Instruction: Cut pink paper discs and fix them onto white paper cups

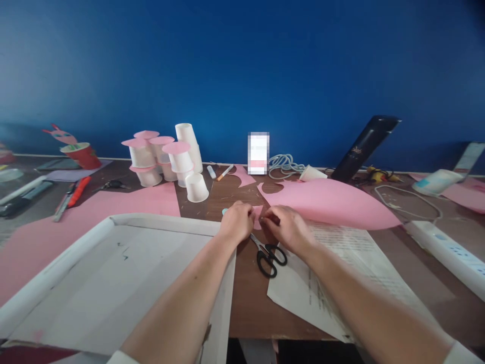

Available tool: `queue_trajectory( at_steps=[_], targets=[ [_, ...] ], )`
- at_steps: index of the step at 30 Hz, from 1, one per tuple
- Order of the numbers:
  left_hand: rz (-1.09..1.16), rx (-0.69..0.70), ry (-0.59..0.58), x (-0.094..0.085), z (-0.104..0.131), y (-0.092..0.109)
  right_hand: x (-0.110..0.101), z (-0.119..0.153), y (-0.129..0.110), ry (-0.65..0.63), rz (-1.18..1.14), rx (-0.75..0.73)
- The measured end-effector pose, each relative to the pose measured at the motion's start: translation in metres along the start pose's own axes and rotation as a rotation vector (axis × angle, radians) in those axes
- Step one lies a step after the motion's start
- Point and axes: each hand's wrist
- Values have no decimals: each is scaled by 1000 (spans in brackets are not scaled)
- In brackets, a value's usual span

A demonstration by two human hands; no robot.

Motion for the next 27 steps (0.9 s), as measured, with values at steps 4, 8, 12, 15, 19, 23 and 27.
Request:
queue_trajectory(
  at_steps=[4, 8, 12, 15, 19, 23, 27],
  targets=[
    [16, 6, 2, 1, -1, -2, 1, -2, -4, 3, 76, -33],
    [8, 8, 9, 2, -1, -2, -2, -2, -8, 40, 239, -79],
    [-1, 3, -8, 2, -2, -1, -5, -1, -14, 45, 369, -176],
    [0, 3, -10, 2, -2, 0, -4, 0, -20, 36, 453, -240],
    [15, -7, 4, 0, -1, 0, -1, 0, -29, 24, 535, -275],
    [50, 0, -7, -3, -1, 0, -1, -2, -39, -17, 607, -319],
    [56, 0, 1, -2, -1, -1, -4, -1, -39, -56, 587, -321]
  ],
)
Point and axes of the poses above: each hand's wrist, its own z-axis away from the middle knuckle, its own x-axis out of the palm, y = z × x, and after that the axes turned 14 degrees about x, right-handed
